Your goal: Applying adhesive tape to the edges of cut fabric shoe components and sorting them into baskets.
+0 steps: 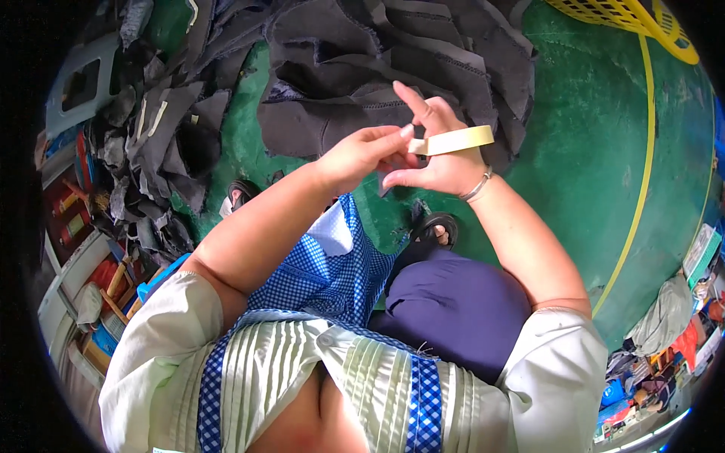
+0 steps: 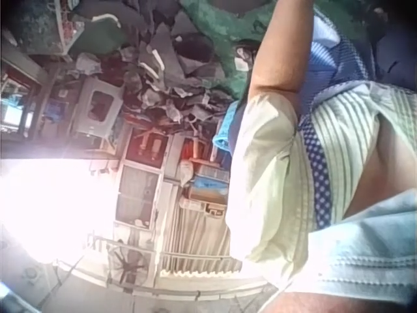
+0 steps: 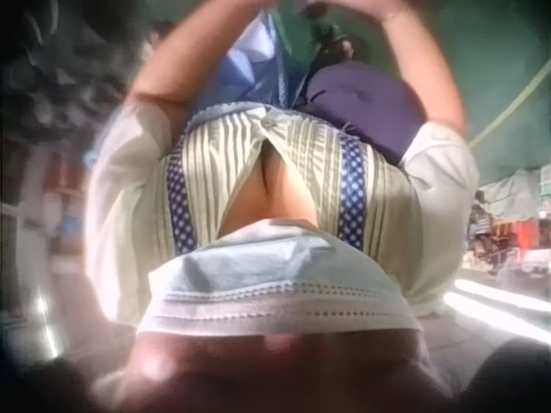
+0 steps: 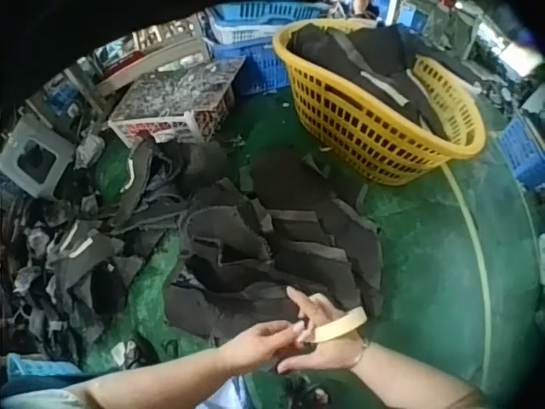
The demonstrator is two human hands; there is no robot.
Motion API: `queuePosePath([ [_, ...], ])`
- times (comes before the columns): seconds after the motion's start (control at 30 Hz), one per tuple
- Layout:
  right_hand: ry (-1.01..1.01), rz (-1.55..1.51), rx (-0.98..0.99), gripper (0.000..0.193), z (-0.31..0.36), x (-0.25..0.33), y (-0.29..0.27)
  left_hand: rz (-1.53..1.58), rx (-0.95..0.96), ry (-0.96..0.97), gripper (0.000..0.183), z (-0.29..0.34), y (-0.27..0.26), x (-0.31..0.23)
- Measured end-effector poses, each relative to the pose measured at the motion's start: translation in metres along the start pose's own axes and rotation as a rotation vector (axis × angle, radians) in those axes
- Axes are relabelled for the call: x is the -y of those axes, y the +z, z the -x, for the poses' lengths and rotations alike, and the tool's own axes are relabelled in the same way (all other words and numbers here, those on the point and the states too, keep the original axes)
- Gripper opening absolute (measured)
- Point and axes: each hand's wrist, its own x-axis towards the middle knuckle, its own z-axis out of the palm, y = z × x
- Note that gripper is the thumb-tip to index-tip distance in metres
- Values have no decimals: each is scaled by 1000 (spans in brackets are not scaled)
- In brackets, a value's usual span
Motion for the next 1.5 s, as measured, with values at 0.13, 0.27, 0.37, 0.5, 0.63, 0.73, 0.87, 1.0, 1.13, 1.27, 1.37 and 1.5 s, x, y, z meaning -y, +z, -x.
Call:
queuePosePath([
  [0.13, -95, 219, -5, 104, -1, 0, -3, -114, -53, 227, 26, -4, 2, 16],
  [0.27, 170, 1551, 11, 59, 24, -90, -48, -898, -284, 830, 18, 21, 3, 4],
  [0.37, 41, 782, -146, 92, 2, -45, -42, -964, -493, 771, 18, 31, -14, 20],
  [0.5, 544, -1073, -82, 63, -14, -19, -13, -854, -627, 440, 24, 17, -55, 26],
  [0.63, 418, 26, -101, 31, -11, -70, 11, -1025, -633, 328, 31, -9, -83, 24],
  [0.73, 243, 477, -21, 29, -33, -87, 36, -1194, -722, 154, 40, -38, -105, 36],
  [0.87, 196, 752, 13, 26, -32, -114, 69, -1314, -764, -127, 48, -53, -106, 20],
  [1.0, 194, 707, 50, 26, -35, -126, 68, -1465, -748, 322, 47, -37, -112, 38],
  [1.13, 107, 501, 101, 32, -36, -145, 59, -1682, -248, 531, 86, -20, -97, 70],
  [1.27, 478, 121, 866, 31, -93, -135, 2, -1616, -193, 349, 82, -29, -107, 73],
  [1.37, 404, 76, 710, 32, -91, -126, -13, -1438, -194, 313, 62, -8, -116, 40],
  [1.5, 104, 141, -20, 33, -51, -86, -21, -1386, -390, 399, 55, 74, -119, -33],
])
